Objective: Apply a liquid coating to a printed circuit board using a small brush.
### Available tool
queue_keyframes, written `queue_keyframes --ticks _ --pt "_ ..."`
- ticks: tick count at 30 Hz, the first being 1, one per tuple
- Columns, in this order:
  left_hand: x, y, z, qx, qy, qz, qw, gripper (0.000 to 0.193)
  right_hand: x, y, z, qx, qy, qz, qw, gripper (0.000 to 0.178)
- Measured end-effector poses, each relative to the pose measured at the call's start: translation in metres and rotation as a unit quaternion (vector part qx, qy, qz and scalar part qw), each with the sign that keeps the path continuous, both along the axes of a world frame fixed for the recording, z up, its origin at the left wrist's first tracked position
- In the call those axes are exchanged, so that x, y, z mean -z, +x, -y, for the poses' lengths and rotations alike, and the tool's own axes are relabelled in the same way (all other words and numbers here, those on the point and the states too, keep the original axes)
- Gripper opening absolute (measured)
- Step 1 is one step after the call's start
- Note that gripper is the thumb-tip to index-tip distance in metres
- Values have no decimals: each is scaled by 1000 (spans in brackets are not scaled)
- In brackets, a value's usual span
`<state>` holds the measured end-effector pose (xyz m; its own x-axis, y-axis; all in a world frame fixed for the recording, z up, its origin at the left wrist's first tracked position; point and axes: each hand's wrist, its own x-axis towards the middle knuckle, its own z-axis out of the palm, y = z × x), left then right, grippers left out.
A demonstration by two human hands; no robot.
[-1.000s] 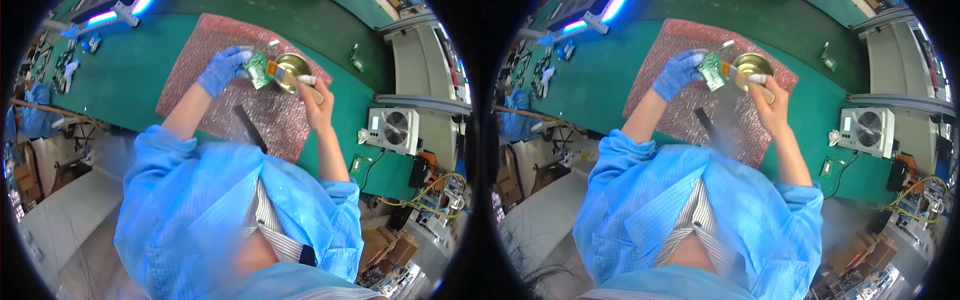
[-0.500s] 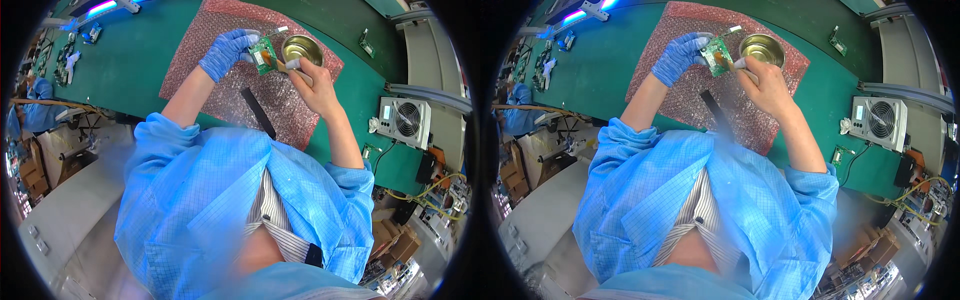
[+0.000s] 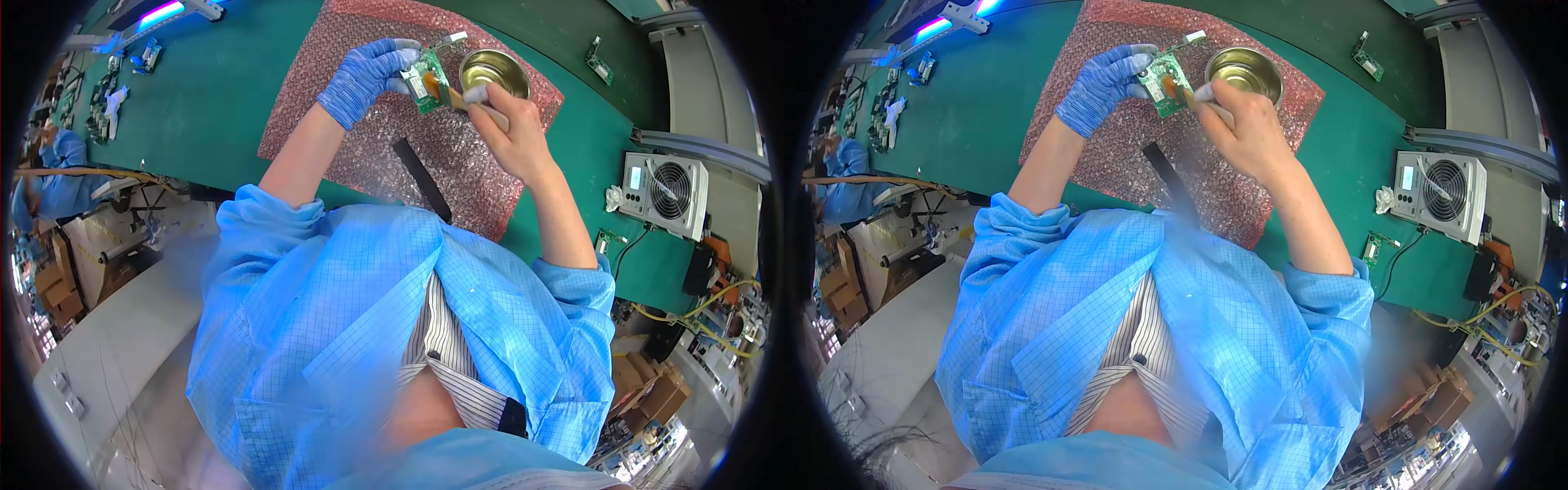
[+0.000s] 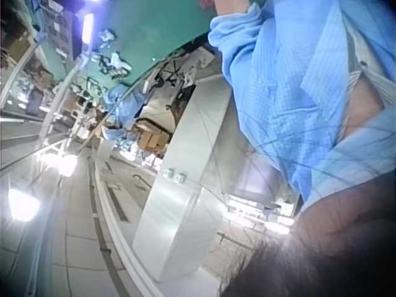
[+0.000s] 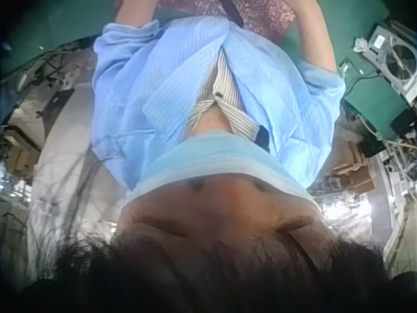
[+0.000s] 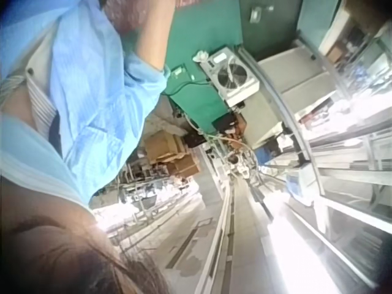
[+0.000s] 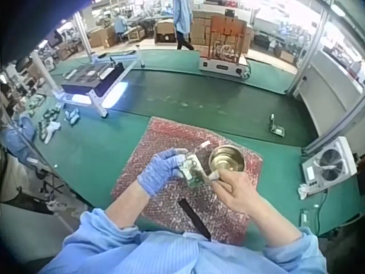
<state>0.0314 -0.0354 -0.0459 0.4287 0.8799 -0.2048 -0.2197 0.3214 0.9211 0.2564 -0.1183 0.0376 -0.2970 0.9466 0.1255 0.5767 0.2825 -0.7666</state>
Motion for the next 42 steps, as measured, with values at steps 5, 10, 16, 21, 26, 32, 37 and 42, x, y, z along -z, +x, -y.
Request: queue_keyframes --ticks 5,10,16,21,26,32,37,42 --pt "5 -1 -1 2 -6 -6 1000 41 2 21 4 50 -70 -52 995 18" --pt "3 4 -4 44 5 -9 999 42 18 27 -13 93 -69 -179 977 19" --pt "5 -5 -7 17 19 20 999 43 31 30 3 56 -149 -179 971 21" --pt "8 -1 -6 -51 8 44 998 39 38 20 9 129 -105 -215 962 18" --pt "6 3 -3 -114 -23 75 990 33 38 12 7 151 -114 -242 952 16" --pt "4 11 -3 -148 -1 100 984 31 44 -1 -6 212 -51 -269 938 13" --pt "7 10 -6 -158 -19 102 982 32 49 -3 1 193 -100 -291 932 13" --pt "10 17 -20 -193 -58 111 973 29 55 -1 0 164 -110 -250 948 13"
